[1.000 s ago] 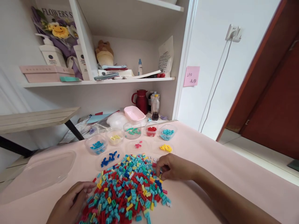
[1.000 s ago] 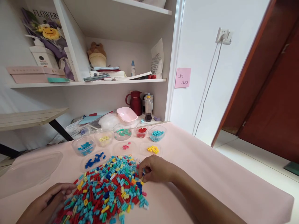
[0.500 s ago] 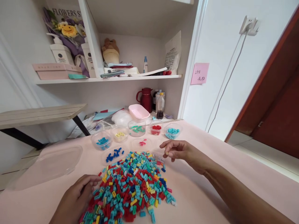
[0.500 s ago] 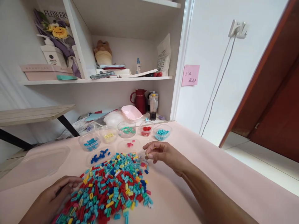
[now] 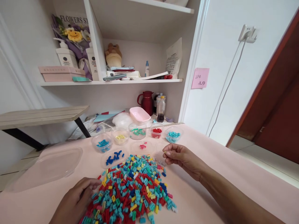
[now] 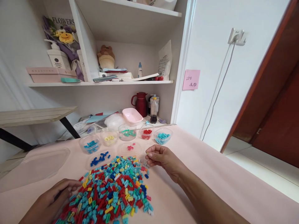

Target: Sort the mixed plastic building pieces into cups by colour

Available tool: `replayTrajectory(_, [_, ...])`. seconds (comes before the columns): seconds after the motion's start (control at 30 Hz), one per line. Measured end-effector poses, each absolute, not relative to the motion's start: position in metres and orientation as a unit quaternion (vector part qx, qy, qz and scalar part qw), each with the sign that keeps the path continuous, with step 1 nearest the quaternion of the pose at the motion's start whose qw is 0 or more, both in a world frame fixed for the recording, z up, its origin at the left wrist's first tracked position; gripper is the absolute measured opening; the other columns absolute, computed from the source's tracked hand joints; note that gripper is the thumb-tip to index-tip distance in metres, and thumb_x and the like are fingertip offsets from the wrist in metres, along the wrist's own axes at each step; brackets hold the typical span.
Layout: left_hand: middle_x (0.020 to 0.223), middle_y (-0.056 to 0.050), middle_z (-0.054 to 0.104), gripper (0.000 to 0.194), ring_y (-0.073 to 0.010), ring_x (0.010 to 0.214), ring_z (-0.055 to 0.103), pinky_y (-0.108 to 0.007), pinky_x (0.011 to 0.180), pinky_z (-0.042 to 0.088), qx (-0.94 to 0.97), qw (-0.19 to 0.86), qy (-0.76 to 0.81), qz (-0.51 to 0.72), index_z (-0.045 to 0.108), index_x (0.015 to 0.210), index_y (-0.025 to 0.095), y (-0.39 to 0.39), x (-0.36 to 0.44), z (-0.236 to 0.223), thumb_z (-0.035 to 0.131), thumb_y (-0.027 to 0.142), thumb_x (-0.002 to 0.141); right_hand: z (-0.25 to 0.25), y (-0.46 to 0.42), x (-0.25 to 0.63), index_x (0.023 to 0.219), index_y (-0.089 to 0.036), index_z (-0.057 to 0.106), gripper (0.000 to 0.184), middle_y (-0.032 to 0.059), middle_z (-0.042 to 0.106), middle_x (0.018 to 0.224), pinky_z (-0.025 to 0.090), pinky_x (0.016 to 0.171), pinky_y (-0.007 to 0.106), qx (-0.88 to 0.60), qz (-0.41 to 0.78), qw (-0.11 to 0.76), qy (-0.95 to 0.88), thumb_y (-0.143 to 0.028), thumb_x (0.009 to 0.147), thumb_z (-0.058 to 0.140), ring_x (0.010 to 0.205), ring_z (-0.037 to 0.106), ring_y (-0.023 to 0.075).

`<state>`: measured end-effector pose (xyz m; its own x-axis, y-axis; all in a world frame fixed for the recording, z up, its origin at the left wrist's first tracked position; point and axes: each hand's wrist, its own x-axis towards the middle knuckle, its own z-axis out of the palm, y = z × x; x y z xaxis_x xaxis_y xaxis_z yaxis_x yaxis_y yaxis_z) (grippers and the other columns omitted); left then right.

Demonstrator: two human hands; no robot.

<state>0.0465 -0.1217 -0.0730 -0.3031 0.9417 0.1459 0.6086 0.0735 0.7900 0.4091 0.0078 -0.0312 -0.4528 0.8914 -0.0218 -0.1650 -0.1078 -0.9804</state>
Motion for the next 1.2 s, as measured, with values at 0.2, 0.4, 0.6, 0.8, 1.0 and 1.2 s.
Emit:
replayTrajectory(0.2, [0.093, 0.002, 0.074, 0.023, -0.0198, 0.092, 0.069, -0.022, 0.076, 0.055, 0.555, 0.206, 0.707, 0.387, 0.072, 0.084, 0.029, -0.122, 0.047, -0.074, 0.056, 0.043, 0.074, -0.031, 0.008, 0.408, 0.087, -0.017, 0.067, 0.030, 0.0008, 0.064, 0.077, 0.049, 0.075, 0.030, -0.333, 0.670, 0.412, -0.519, -0.032, 0.064, 0.079, 0.068, 0.061, 0.0124])
replayTrajectory(0.4, [0.092, 0.003, 0.073, 0.023, -0.0182, 0.091, 0.068, -0.020, 0.076, 0.053, 0.585, 0.192, 0.700, 0.362, 0.071, 0.086, 0.031, -0.120, 0.043, -0.078, 0.053, 0.042, 0.078, -0.032, 0.009, 0.409, 0.090, -0.018, 0.069, 0.030, 0.0016, 0.064, 0.078, 0.050, 0.081, 0.033, -0.333, 0.677, 0.410, -0.512, -0.029, 0.065, 0.079, 0.072, 0.062, 0.0144])
replayTrajectory(0.6, [0.089, 0.002, 0.072, 0.026, -0.0169, 0.087, 0.068, -0.020, 0.075, 0.053, 0.609, 0.166, 0.697, 0.341, 0.072, 0.084, 0.030, -0.123, 0.048, -0.070, 0.047, 0.037, 0.082, -0.030, 0.000, 0.405, 0.089, -0.018, 0.071, 0.026, 0.0010, 0.064, 0.076, 0.050, 0.074, 0.030, -0.339, 0.682, 0.394, -0.514, -0.031, 0.068, 0.078, 0.066, 0.060, 0.0122])
replayTrajectory(0.8, [0.088, 0.003, 0.071, 0.026, -0.0166, 0.089, 0.067, -0.020, 0.076, 0.051, 0.625, 0.157, 0.686, 0.338, 0.071, 0.085, 0.031, -0.123, 0.043, -0.074, 0.045, 0.035, 0.084, -0.025, -0.008, 0.397, 0.088, -0.017, 0.071, 0.026, 0.0016, 0.063, 0.073, 0.050, 0.071, 0.029, -0.333, 0.679, 0.391, -0.524, -0.033, 0.068, 0.077, 0.064, 0.061, 0.0129])
replayTrajectory(1.0, [0.088, 0.003, 0.071, 0.023, -0.0167, 0.089, 0.066, -0.019, 0.076, 0.050, 0.615, 0.175, 0.683, 0.354, 0.070, 0.084, 0.031, -0.122, 0.044, -0.076, 0.048, 0.036, 0.083, -0.023, -0.008, 0.398, 0.087, -0.016, 0.071, 0.027, 0.0021, 0.063, 0.074, 0.051, 0.074, 0.031, -0.323, 0.683, 0.399, -0.520, -0.034, 0.068, 0.077, 0.063, 0.060, 0.0123])
replayTrajectory(1.2, [0.084, 0.001, 0.070, 0.028, -0.0165, 0.082, 0.066, -0.020, 0.073, 0.050, 0.621, 0.178, 0.678, 0.351, 0.071, 0.081, 0.028, -0.126, 0.052, -0.064, 0.044, 0.035, 0.085, -0.022, -0.012, 0.395, 0.087, -0.015, 0.070, 0.028, 0.0015, 0.063, 0.072, 0.049, 0.071, 0.029, -0.314, 0.690, 0.384, -0.527, -0.038, 0.070, 0.075, 0.062, 0.058, 0.0118])
